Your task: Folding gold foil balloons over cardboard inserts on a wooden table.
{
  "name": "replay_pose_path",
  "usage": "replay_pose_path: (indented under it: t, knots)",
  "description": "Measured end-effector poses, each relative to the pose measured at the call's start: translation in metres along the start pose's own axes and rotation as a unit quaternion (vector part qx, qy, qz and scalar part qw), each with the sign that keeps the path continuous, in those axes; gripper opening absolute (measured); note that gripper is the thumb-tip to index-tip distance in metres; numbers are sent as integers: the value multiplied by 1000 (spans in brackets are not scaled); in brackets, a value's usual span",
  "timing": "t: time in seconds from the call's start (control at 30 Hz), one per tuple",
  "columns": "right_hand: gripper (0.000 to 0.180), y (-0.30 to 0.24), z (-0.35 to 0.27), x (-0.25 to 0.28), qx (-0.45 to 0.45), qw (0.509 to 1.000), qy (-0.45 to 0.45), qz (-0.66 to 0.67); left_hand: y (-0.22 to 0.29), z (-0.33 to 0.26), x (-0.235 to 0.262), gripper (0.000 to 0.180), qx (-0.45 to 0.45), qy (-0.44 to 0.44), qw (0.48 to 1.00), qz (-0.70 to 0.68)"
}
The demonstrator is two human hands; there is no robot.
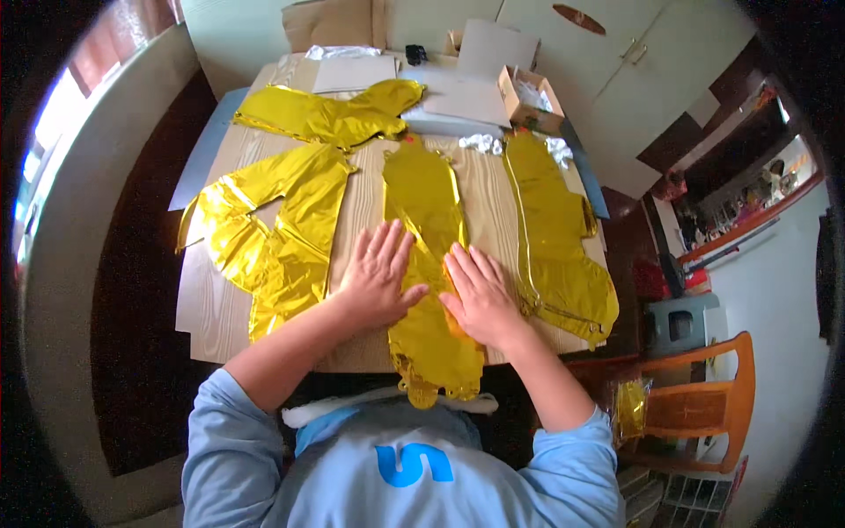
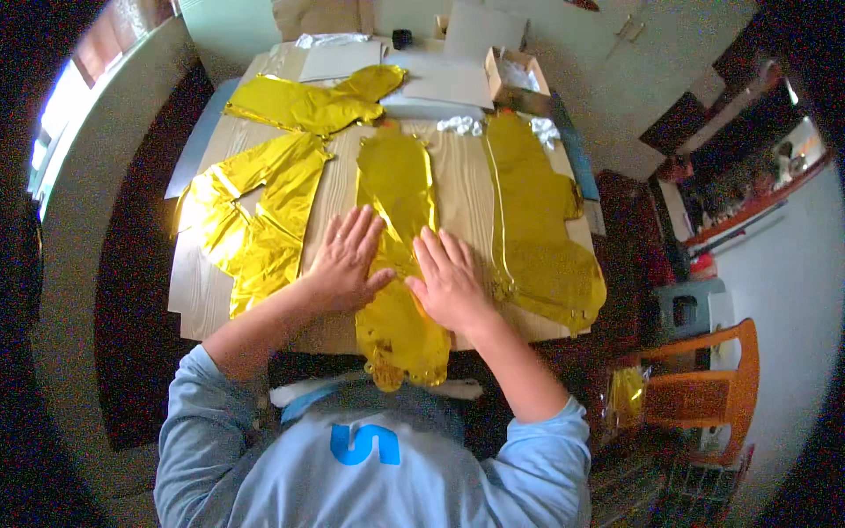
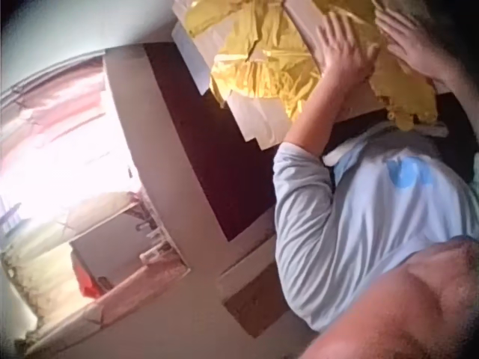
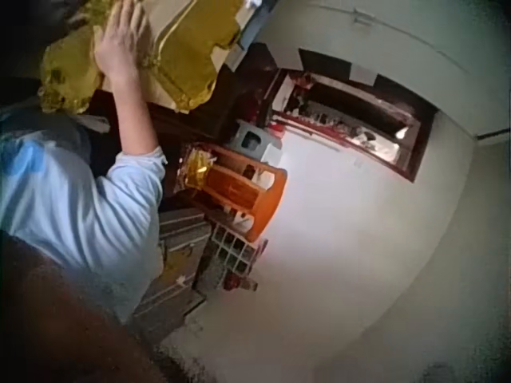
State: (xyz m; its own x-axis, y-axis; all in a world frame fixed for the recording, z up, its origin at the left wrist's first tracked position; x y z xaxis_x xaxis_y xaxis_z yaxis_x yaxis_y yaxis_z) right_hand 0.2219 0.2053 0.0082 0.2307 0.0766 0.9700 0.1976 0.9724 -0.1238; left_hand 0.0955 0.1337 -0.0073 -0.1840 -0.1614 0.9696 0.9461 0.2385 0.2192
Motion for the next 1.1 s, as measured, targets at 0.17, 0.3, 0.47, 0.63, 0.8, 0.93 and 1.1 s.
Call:
replay_pose_path:
  t: [0.17, 0.3, 0.47, 0.63, 0.8, 0.93, 1.1]
  knots:
    - [65, -2, -4, 1, 5, 1000, 10, 14, 1, 1, -2, 88, -31, 39, 999, -16]
    - [67, -1, 0, 5, 15, 1000, 7, 17, 3, 2, -1, 89, -40, 46, 997, -35]
    - [42, 38, 29, 27, -5, 995, 47, 82, -1, 4, -5, 90, -14, -1, 999, -30]
    - [25, 173, 129, 60, -98, 976, 122, 150, -3, 3, -5, 90, -7, -10, 999, -32]
    - [20, 339, 177, 54, -338, 926, 163, 32, 4, 6, 1, 90, -27, 6, 999, -34]
    - [32, 403, 184, -2, -458, 808, 223, 295, 7, 10, 2, 91, -31, 0, 999, -39]
    - [29, 399, 206, -30, -513, 799, 150, 276, 6, 5, 7, 90, -21, 4, 999, -32]
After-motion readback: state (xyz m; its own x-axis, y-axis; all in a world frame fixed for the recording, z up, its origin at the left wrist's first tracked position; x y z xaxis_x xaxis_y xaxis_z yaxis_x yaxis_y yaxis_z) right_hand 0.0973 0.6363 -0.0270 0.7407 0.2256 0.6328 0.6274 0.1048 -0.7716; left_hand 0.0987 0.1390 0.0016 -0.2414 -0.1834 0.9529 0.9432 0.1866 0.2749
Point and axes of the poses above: each hand's wrist, its own z-axis towards the middle knuckle, its own x-axis out of the back of the hand, y = z × x, the point moved 9 cm from there along z, towards the middle knuckle, and after that the axes turned 6 degrees about x, right-handed, at the moved point
